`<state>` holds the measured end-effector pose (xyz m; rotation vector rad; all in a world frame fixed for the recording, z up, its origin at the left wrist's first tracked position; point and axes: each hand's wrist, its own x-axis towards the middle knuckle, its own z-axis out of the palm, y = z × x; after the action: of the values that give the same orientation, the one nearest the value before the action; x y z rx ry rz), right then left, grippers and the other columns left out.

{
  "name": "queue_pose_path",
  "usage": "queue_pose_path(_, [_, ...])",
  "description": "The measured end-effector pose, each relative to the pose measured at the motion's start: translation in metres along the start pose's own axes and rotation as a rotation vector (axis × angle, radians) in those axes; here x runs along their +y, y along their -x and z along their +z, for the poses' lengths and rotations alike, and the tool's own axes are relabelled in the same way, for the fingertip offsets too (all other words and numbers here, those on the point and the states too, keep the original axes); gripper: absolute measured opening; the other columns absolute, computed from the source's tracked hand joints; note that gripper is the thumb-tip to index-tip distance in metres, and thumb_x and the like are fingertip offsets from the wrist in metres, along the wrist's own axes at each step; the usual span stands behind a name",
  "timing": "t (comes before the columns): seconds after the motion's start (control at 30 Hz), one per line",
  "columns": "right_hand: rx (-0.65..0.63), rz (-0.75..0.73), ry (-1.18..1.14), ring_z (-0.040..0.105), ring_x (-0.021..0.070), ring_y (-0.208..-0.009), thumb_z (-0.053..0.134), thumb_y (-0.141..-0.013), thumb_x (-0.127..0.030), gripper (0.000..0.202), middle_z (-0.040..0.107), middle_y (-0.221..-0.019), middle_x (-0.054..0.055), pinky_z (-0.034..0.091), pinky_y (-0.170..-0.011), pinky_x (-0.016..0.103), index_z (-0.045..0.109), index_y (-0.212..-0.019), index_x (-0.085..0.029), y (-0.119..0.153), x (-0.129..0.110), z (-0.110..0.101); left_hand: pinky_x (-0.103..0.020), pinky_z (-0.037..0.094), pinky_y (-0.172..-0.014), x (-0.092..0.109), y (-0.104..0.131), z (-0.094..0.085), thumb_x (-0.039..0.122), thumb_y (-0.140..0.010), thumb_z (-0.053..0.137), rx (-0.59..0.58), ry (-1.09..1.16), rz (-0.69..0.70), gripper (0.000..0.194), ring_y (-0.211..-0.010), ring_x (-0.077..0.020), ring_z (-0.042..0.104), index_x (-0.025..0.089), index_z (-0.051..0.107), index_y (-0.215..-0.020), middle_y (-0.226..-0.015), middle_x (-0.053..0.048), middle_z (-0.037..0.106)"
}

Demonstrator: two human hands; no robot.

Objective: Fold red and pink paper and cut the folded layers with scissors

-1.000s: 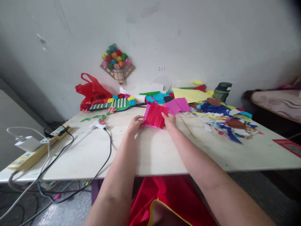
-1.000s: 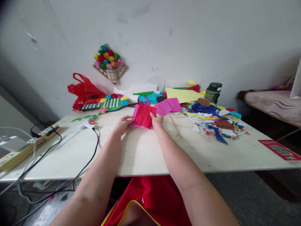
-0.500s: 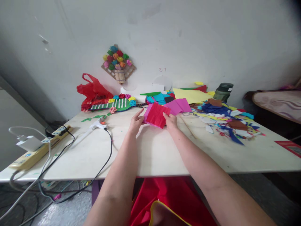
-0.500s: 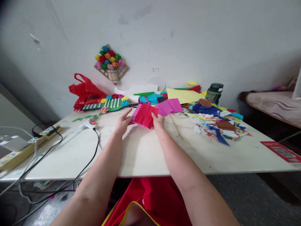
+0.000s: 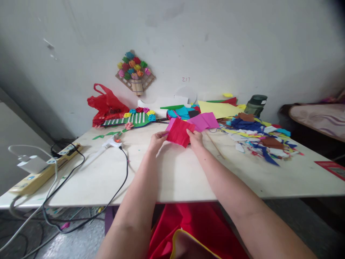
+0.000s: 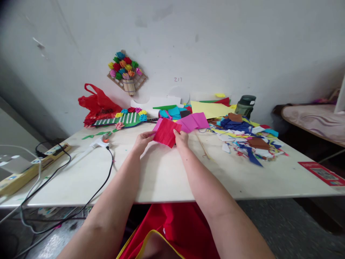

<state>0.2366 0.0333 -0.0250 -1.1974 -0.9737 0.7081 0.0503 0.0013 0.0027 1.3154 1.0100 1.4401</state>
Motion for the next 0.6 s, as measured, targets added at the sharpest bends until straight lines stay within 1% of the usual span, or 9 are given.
queue_pose_path(0.1, [-0.004,0.007,-0.008,0.061,0.0190,-0.063,0.063,-0.064,-0.045,0.029,0.062,-0.056,0.001,0.048,-0.056,0.028,0.064,-0.066,-0.015,0.000,0.000,0.000,-0.026,0.046,-0.073,-0.002,-0.002,-0.001,0.018,-0.054,0.073,0.070,-0.018,0.003,0.040,-0.072,-0.0151,0.059,0.013,0.071,-0.094,-0.076,-0.004,0.068])
queue_pose_path(0.2, [-0.003,0.013,-0.019,0.061,0.0192,-0.063,0.063,-0.063,-0.044,0.029,0.062,-0.055,0.001,0.048,-0.056,0.029,0.064,-0.066,-0.015,-0.001,0.000,-0.001,-0.027,0.046,-0.075,-0.005,-0.008,-0.007,0.018,-0.054,0.073,0.160,-0.001,0.020,0.044,-0.078,-0.0165,0.060,0.013,0.069,-0.098,-0.081,-0.005,0.068])
queue_pose_path(0.43, [0.039,0.021,-0.075,0.062,0.0201,-0.063,0.062,-0.064,-0.041,0.027,0.062,-0.056,0.002,0.048,-0.055,0.029,0.064,-0.068,-0.014,-0.010,0.001,-0.007,-0.024,0.044,-0.080,-0.007,-0.015,-0.032,0.017,-0.059,0.065,0.497,0.028,0.027,0.054,-0.091,-0.0163,0.059,0.012,0.058,-0.112,-0.098,-0.008,0.064])
queue_pose_path(0.5, [0.059,0.037,-0.110,0.062,0.0203,-0.064,0.061,-0.065,-0.039,0.027,0.064,-0.060,0.003,0.049,-0.055,0.029,0.065,-0.071,-0.013,-0.011,0.000,-0.010,-0.023,0.044,-0.081,-0.007,-0.015,-0.038,0.017,-0.061,0.062,0.555,0.025,0.036,0.051,-0.095,-0.0167,0.058,0.013,0.057,-0.112,-0.101,-0.008,0.062])
queue_pose_path(0.6, [0.082,0.066,-0.191,0.063,0.0205,-0.066,0.062,-0.064,-0.036,0.027,0.066,-0.065,0.005,0.050,-0.057,0.030,0.065,-0.076,-0.012,-0.012,-0.004,-0.013,-0.024,0.043,-0.082,-0.010,-0.016,-0.048,0.019,-0.063,0.059,0.589,-0.044,0.041,0.043,-0.096,-0.0182,0.056,0.015,0.057,-0.106,-0.099,-0.006,0.061])
